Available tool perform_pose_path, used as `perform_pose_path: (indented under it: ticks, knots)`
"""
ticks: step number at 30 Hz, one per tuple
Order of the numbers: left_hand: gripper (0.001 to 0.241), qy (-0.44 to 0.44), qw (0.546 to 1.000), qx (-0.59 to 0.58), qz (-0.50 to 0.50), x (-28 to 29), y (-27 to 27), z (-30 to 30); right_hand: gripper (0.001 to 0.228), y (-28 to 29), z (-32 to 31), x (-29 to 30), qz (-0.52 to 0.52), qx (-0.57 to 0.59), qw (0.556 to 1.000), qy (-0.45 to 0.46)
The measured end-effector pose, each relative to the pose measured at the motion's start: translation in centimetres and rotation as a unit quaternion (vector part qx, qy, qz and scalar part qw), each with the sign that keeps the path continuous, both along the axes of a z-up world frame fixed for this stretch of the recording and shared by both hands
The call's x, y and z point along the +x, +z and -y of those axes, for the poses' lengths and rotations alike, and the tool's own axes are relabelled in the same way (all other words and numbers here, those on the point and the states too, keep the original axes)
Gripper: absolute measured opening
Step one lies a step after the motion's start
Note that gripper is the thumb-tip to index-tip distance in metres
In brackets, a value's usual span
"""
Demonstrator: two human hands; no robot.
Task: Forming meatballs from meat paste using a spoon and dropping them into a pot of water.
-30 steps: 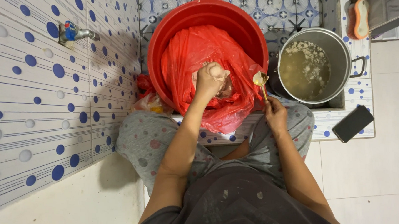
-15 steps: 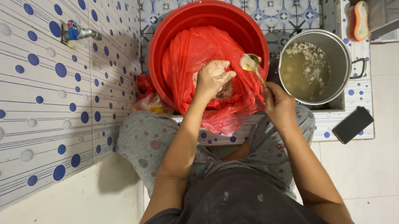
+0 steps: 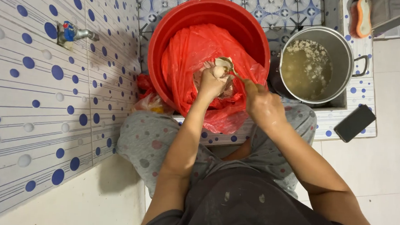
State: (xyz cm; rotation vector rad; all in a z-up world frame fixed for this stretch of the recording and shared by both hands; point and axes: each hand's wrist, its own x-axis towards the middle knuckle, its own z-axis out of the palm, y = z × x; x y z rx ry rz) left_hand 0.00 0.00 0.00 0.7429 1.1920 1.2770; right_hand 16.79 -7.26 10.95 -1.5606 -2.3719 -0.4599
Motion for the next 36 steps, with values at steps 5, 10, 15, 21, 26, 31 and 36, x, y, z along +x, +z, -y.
perform_pose_path:
  ticks: [5, 10, 15, 21, 26, 31, 36]
  knots:
    - [0.019, -0.16, 0.882, -0.058, -0.439, 0.0, -5.4, 0.1, 0.022, -1.8, 0.3, 1.3, -0.275, -0.26, 0.926, -0.012]
    - [0.022, -0.215, 0.831, -0.066, -0.508, -0.2, -5.5, -0.7, 0.026, -4.0, 0.0, 4.7, -0.461, -0.432, 0.765, -0.125]
    - [0.019, -0.223, 0.827, -0.082, -0.509, 0.0, -6.4, -0.9, 0.029, -3.3, -0.7, 10.6, -0.562, -0.447, 0.67, -0.186]
    - [0.026, -0.192, 0.856, -0.098, -0.47, 0.0, -2.7, -0.5, 0.025, -14.1, -4.2, 23.5, -0.376, -0.278, 0.844, -0.261]
    - [0.024, -0.175, 0.861, -0.099, -0.468, -0.2, -4.0, -0.3, 0.022, -23.0, -6.6, 27.9, -0.211, -0.263, 0.898, -0.284]
    - [0.012, -0.169, 0.863, -0.092, -0.467, -0.1, -3.0, -0.2, 0.024, -23.5, -7.4, 28.0, -0.184, -0.293, 0.889, -0.3]
    - [0.008, -0.163, 0.867, -0.086, -0.462, -0.2, -2.2, -0.3, 0.029, -21.2, -8.0, 26.8, -0.14, -0.312, 0.882, -0.324]
